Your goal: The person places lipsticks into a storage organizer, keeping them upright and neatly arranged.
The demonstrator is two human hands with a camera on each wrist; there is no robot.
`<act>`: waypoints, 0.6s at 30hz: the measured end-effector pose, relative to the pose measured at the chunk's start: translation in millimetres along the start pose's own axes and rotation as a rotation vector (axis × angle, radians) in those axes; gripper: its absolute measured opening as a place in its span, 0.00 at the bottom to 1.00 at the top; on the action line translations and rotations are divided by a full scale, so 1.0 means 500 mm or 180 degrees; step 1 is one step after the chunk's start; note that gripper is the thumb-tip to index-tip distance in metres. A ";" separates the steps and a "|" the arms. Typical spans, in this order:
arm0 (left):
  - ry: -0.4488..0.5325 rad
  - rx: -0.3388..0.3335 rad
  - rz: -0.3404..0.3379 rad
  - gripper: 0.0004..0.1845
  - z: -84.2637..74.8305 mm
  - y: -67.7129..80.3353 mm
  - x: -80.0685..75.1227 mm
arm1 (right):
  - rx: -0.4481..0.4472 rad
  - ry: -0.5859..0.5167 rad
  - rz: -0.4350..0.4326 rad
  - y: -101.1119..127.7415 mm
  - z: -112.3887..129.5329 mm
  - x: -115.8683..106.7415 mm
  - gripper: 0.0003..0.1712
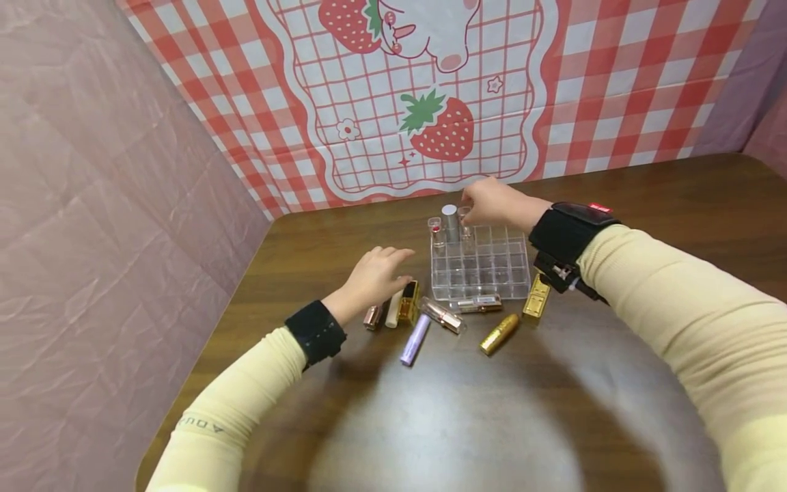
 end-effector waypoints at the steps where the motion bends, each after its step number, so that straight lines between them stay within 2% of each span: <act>1: -0.0007 -0.0007 0.0003 0.25 -0.001 0.000 -0.001 | 0.0011 0.0016 0.0004 0.006 -0.003 -0.005 0.23; 5: -0.0023 0.0007 -0.0018 0.25 -0.008 0.003 -0.007 | 0.0034 0.0095 0.0036 0.028 -0.022 -0.019 0.22; 10: 0.0008 0.0074 -0.0070 0.24 -0.020 0.009 -0.016 | 0.0058 0.0166 0.0169 0.061 -0.051 -0.018 0.19; 18: -0.0006 0.0028 -0.0009 0.25 -0.029 0.021 -0.019 | -0.0167 0.0289 0.0155 0.120 -0.075 0.002 0.16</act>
Point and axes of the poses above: each hand's wrist, its own y-axis away from the middle knuckle, its own x-axis out of the palm, z = x × y, the point moved 9 cm from there along -y, towards the middle knuckle, and after that the axes turned 6 degrees about y, right-handed, at the moved point
